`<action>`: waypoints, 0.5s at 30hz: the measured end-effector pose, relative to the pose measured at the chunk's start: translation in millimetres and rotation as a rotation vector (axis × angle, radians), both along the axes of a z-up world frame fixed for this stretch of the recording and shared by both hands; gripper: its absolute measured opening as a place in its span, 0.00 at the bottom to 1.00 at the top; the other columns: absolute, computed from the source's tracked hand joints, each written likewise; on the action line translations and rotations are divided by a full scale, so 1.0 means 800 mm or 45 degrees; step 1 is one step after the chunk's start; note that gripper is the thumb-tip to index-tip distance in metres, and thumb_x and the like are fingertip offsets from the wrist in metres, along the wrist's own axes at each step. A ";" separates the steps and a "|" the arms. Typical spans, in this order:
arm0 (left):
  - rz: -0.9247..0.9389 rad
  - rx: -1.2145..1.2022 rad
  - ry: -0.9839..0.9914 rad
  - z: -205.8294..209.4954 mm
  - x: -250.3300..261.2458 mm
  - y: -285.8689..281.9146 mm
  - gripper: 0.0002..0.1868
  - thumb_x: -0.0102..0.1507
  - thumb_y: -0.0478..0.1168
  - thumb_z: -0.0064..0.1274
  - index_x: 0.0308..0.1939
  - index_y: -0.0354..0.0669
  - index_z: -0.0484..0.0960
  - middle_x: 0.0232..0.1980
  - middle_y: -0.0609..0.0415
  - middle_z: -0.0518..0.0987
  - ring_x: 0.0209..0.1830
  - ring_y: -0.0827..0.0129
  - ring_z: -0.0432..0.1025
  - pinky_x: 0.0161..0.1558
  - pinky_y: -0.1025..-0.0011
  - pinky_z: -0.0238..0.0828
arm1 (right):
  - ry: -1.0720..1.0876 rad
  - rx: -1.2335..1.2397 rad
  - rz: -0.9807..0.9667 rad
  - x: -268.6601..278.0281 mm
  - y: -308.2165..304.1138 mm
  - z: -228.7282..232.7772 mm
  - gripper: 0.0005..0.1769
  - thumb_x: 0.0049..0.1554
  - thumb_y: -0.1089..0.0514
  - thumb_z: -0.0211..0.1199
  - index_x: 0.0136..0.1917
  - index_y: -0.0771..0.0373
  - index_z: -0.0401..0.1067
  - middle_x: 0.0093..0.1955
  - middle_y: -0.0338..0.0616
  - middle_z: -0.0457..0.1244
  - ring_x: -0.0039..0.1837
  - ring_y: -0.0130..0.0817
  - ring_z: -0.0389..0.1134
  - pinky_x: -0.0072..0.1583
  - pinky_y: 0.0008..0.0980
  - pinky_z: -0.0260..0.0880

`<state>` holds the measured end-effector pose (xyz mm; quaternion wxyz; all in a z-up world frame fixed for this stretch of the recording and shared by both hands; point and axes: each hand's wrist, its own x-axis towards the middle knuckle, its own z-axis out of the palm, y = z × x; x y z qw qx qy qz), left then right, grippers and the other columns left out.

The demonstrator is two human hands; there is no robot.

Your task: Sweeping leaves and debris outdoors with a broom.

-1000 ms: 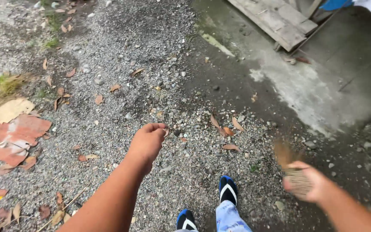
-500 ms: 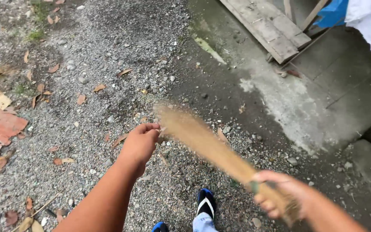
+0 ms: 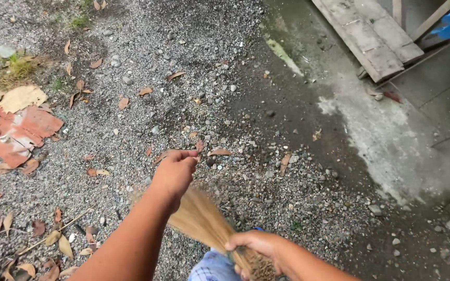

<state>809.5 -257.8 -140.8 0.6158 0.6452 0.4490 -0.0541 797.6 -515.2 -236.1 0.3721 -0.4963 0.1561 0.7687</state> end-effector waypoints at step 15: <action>0.104 0.038 -0.058 -0.014 -0.004 0.082 0.14 0.63 0.38 0.49 0.51 0.40 0.81 0.37 0.57 0.79 0.34 0.76 0.70 0.37 0.75 0.67 | -0.213 -0.546 -0.205 0.223 -0.175 -0.109 0.25 0.52 0.38 0.61 0.40 0.65 0.68 0.32 0.51 0.63 0.28 0.43 0.64 0.32 0.40 0.67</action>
